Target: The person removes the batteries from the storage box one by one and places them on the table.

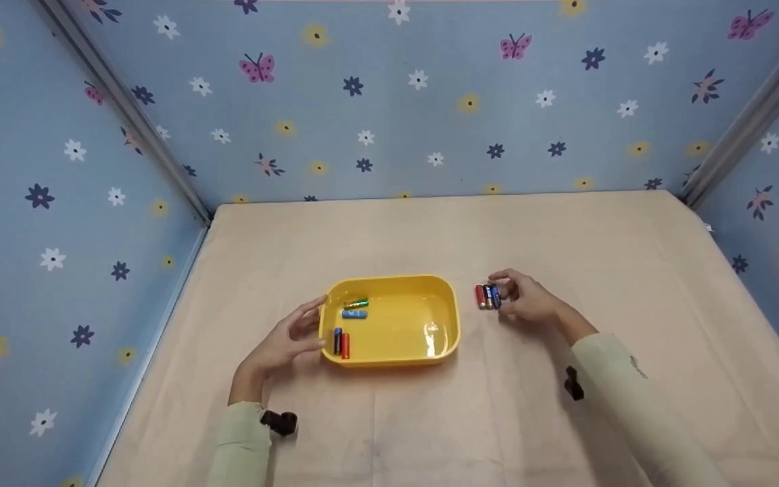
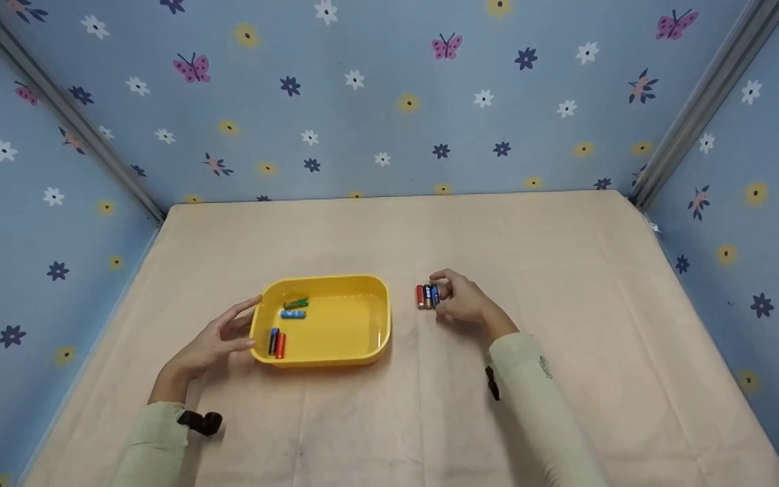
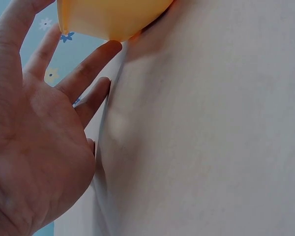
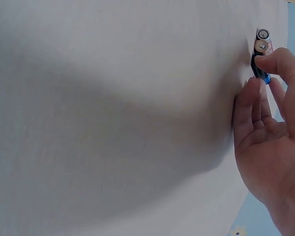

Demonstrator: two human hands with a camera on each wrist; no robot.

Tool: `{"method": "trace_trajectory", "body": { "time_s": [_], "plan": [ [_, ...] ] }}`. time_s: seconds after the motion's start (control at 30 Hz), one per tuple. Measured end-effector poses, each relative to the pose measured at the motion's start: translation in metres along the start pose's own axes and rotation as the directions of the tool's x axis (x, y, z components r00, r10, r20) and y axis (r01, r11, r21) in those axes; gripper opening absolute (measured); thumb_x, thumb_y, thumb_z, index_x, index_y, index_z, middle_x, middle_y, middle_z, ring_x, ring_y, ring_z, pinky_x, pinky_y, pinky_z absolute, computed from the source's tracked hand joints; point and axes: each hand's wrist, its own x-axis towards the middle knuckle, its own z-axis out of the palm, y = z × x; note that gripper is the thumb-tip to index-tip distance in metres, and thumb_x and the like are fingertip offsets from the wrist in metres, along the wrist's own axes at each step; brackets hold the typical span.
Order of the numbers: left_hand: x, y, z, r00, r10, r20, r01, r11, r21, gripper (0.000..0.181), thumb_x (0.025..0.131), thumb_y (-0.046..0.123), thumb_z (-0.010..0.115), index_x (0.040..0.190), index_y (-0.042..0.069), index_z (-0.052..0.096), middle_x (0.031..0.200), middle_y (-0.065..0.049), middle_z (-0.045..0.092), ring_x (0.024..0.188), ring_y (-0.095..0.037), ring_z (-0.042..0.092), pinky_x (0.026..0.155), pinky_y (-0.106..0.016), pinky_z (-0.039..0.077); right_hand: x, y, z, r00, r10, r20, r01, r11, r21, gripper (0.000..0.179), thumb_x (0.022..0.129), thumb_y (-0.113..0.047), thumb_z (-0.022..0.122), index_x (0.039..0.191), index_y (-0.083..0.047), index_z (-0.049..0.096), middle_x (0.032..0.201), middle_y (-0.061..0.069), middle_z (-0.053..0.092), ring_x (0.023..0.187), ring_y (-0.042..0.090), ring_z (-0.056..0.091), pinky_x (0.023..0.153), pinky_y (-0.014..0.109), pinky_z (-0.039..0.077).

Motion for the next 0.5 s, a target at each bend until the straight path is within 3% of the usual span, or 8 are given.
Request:
{"method": "trace_trajectory", "body": {
  "time_s": [0.13,0.3,0.5],
  "plan": [
    [0.001,-0.002,0.002,1.000,0.008,0.008,-0.009,1.000,0.010,0.089,0.104,0.018,0.082,0.179,0.018,0.033,0.181,-0.023,0.041,0.170,-0.046,0.038,0.141,-0.072,0.022,-0.002,-0.005,-0.002,0.999,0.045,0.020,-0.045,0.999,-0.004,0.074,0.096,0.003,0.074,0.164,0.006,0.046,0.119,0.020,0.061,0.102,0.022,0.055,0.073,0.019,0.051],
    [0.002,-0.003,0.001,1.000,0.019,0.005,-0.019,1.000,0.012,0.089,0.104,0.018,0.082,0.179,0.017,0.033,0.182,-0.023,0.041,0.170,-0.047,0.037,0.141,-0.073,0.021,0.001,-0.017,-0.010,0.992,0.113,0.058,-0.106,0.989,-0.102,0.078,0.100,-0.008,0.079,0.168,0.002,0.042,0.121,0.020,0.065,0.106,0.023,0.059,0.086,0.023,0.052],
    [0.001,-0.004,-0.001,1.000,0.018,0.003,-0.018,1.000,-0.006,0.089,0.104,0.017,0.082,0.179,0.016,0.033,0.182,-0.023,0.039,0.171,-0.047,0.036,0.142,-0.070,0.021,0.002,-0.034,-0.025,0.982,0.166,0.088,-0.149,0.974,-0.170,0.082,0.102,-0.014,0.077,0.171,0.001,0.036,0.118,0.017,0.068,0.094,0.018,0.062,0.075,0.027,0.054]
  ]
}}
